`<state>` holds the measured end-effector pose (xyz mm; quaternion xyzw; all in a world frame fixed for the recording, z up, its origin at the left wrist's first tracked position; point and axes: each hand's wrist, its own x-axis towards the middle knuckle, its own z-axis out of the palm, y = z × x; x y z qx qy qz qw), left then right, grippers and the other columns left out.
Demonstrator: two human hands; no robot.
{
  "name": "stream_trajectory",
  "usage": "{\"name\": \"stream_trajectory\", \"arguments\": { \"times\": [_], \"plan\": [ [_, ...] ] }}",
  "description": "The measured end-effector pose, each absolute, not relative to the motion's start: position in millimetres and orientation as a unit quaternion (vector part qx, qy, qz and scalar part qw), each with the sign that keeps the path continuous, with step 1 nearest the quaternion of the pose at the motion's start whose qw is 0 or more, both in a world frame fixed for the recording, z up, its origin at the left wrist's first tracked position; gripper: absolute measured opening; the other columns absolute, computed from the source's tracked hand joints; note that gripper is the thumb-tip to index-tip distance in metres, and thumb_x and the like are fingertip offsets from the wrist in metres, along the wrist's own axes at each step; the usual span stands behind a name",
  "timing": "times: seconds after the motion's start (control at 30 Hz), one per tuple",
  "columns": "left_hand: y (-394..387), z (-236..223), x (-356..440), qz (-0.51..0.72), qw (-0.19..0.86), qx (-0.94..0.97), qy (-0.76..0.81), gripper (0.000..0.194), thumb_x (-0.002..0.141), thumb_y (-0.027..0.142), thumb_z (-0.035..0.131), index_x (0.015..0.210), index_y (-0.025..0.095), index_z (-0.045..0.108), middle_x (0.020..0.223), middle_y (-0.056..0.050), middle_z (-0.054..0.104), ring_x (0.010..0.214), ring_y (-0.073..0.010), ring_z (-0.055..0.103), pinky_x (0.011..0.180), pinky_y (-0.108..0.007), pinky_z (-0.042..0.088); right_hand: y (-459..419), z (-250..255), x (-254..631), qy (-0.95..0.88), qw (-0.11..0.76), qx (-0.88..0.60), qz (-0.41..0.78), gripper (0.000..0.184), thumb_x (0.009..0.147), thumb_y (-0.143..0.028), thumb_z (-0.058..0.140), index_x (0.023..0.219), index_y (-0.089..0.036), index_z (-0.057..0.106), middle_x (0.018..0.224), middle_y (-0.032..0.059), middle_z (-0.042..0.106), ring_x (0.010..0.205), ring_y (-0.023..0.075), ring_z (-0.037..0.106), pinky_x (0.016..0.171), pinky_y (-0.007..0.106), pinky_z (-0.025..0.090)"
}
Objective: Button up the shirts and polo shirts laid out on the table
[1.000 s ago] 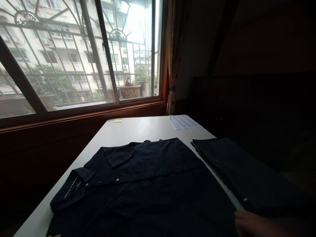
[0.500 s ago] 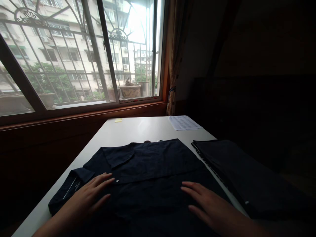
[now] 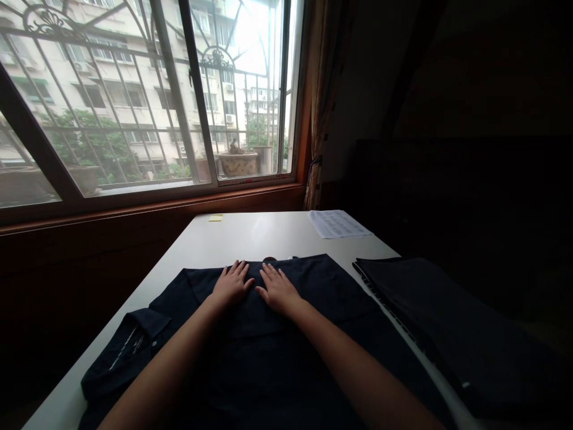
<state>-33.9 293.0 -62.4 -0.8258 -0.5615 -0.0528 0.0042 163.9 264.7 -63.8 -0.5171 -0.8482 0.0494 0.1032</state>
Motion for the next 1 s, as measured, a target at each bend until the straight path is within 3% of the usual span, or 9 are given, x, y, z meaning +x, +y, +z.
{"name": "stream_trajectory", "arguments": {
  "times": [0.3,0.6,0.83,0.93,1.0],
  "plan": [
    [304.3,-70.8,-35.8,-0.048,-0.026,-0.810,-0.584,0.067,0.099,0.060,0.024,0.156,0.024,0.028,0.164,-0.003,0.018,0.153,-0.0268,0.008,0.123,-0.053,0.013,316.1,-79.6,231.1,-0.808,0.063,-0.583,0.060,0.079,0.097,-0.066,0.021,0.157,-0.016,0.024,0.165,0.0055,0.016,0.153,0.0219,0.013,0.124,0.044,0.009],
    [305.0,-72.9,-36.2,-0.052,-0.034,-0.808,-0.586,0.069,0.099,0.062,0.022,0.156,0.024,0.027,0.165,-0.002,0.017,0.154,-0.0269,0.006,0.123,-0.053,0.010,328.4,-86.0,344.1,-0.710,0.034,-0.702,0.030,0.076,0.098,-0.059,0.018,0.158,-0.012,0.019,0.166,0.0072,0.013,0.153,0.0224,0.012,0.123,0.047,0.011],
    [306.2,-75.2,-36.8,-0.055,-0.033,-0.808,-0.585,0.069,0.098,0.062,0.023,0.156,0.024,0.027,0.165,-0.002,0.017,0.154,-0.0268,0.007,0.123,-0.053,0.010,331.3,-86.7,368.0,-0.684,0.027,-0.729,0.019,0.072,0.099,-0.057,0.019,0.158,-0.016,0.021,0.166,0.0056,0.016,0.153,0.0220,0.014,0.123,0.044,0.013],
    [306.6,-76.5,-36.7,-0.058,-0.032,-0.808,-0.585,0.070,0.098,0.062,0.023,0.156,0.024,0.027,0.165,-0.002,0.017,0.154,-0.0271,0.007,0.123,-0.053,0.010,330.8,-79.1,361.7,-0.666,0.040,-0.745,0.003,0.070,0.099,-0.051,0.024,0.156,-0.010,0.027,0.163,0.0135,0.023,0.151,0.0289,0.018,0.121,0.051,0.014],
    [306.7,-77.2,-36.6,-0.060,-0.031,-0.808,-0.586,0.070,0.098,0.062,0.022,0.156,0.024,0.027,0.165,-0.003,0.017,0.153,-0.0276,0.008,0.122,-0.054,0.010,329.0,-72.3,348.8,-0.654,0.060,-0.754,-0.022,0.068,0.099,-0.041,0.026,0.155,-0.002,0.025,0.162,0.0206,0.021,0.152,0.0342,0.013,0.120,0.058,0.009]
  ]
}}
